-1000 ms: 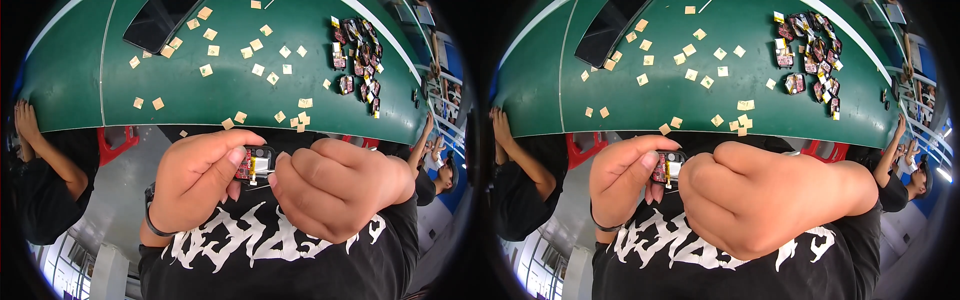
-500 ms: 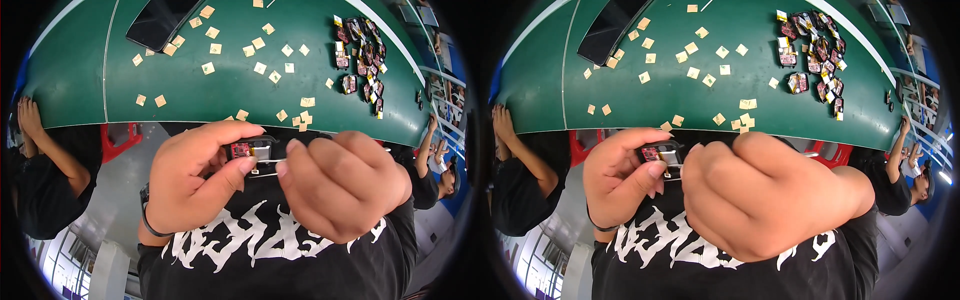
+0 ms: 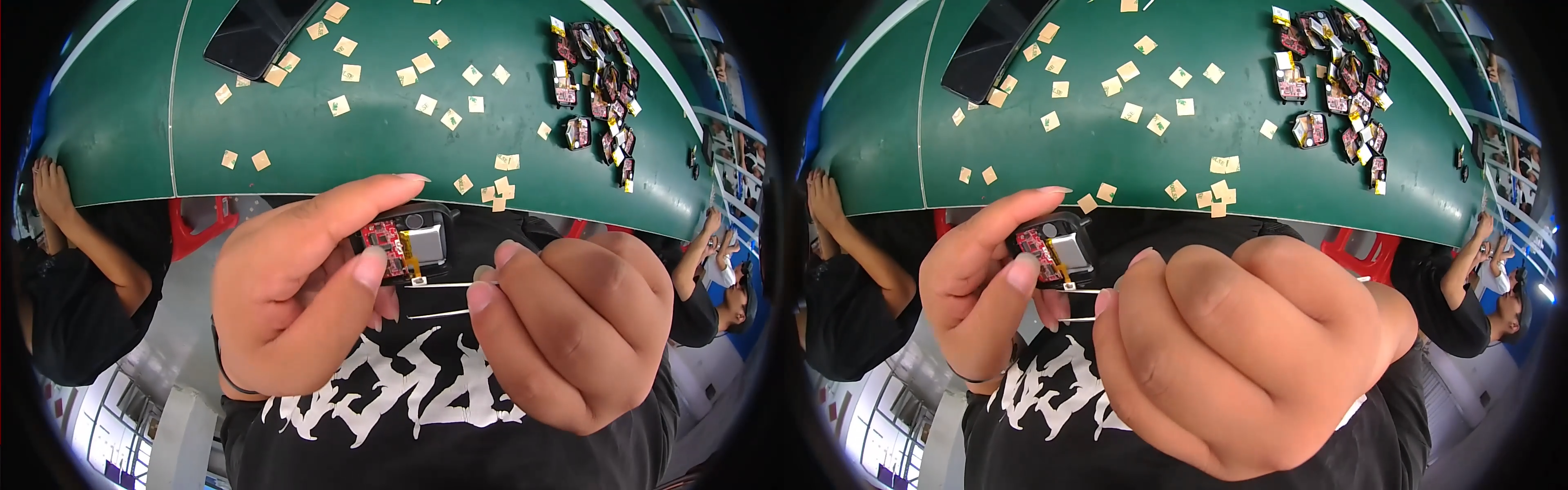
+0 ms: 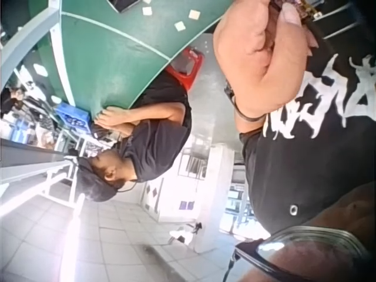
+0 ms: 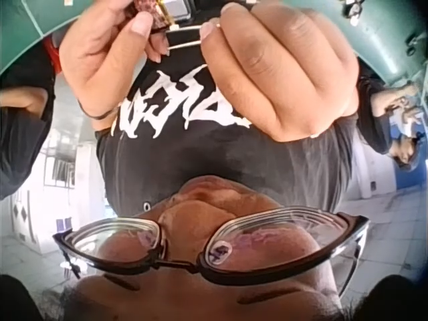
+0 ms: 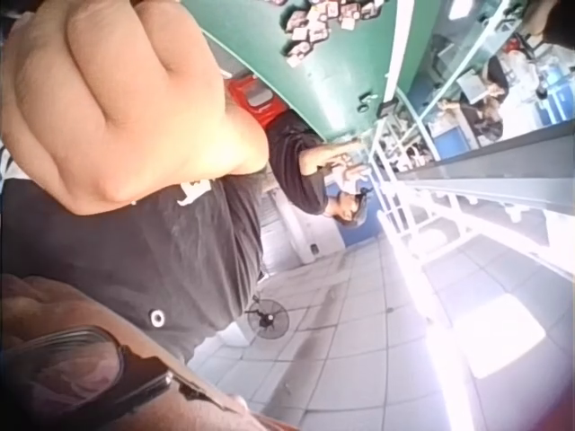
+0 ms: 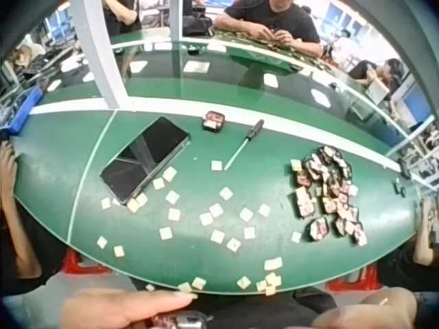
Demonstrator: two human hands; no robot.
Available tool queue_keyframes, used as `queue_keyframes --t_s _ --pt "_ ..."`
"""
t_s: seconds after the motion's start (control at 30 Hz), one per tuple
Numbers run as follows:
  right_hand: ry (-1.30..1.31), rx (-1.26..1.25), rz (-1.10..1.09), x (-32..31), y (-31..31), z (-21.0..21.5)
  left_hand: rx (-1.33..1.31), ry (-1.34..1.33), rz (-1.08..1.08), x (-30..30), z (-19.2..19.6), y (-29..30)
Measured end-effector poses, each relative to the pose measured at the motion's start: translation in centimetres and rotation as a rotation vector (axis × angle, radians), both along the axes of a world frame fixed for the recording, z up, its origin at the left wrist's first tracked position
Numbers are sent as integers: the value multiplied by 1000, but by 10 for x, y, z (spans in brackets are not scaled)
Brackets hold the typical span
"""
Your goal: The recorder is assembling components of a smartwatch, including applying adhesive tape and positioning small internal parts using tweezers.
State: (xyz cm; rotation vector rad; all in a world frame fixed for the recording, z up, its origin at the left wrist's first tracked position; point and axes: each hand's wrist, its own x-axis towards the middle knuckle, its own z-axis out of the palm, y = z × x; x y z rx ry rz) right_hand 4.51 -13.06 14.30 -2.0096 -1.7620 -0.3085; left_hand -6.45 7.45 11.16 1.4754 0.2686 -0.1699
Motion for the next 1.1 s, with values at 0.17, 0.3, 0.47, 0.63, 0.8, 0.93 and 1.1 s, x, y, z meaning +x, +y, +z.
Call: queue_keyframes --t_s 0.17,0.3,0.47,0.63,0.8,0.93,1.1 --pt "-55 -81 -22 -2 1 5 32 -40 -46 -2 3 3" --pt "-50 -100 -50 -7 2 9 76 -64 -97 0 5 4" --pt "-91 -116 -41 -7 2 8 61 -16 -90 -2 7 2" --pt "-141 -113 -38 -9 2 9 8 58 -79 -1 12 3" --pt "-137 -124 -29 -10 2 11 -38 160 -41 4 15 -1" --pt "-197 -113 -16 -11 0 10 -44 91 -49 3 11 -2" --pt "-172 -60 13 -10 0 12 -60 110 8 -3 11 -5"
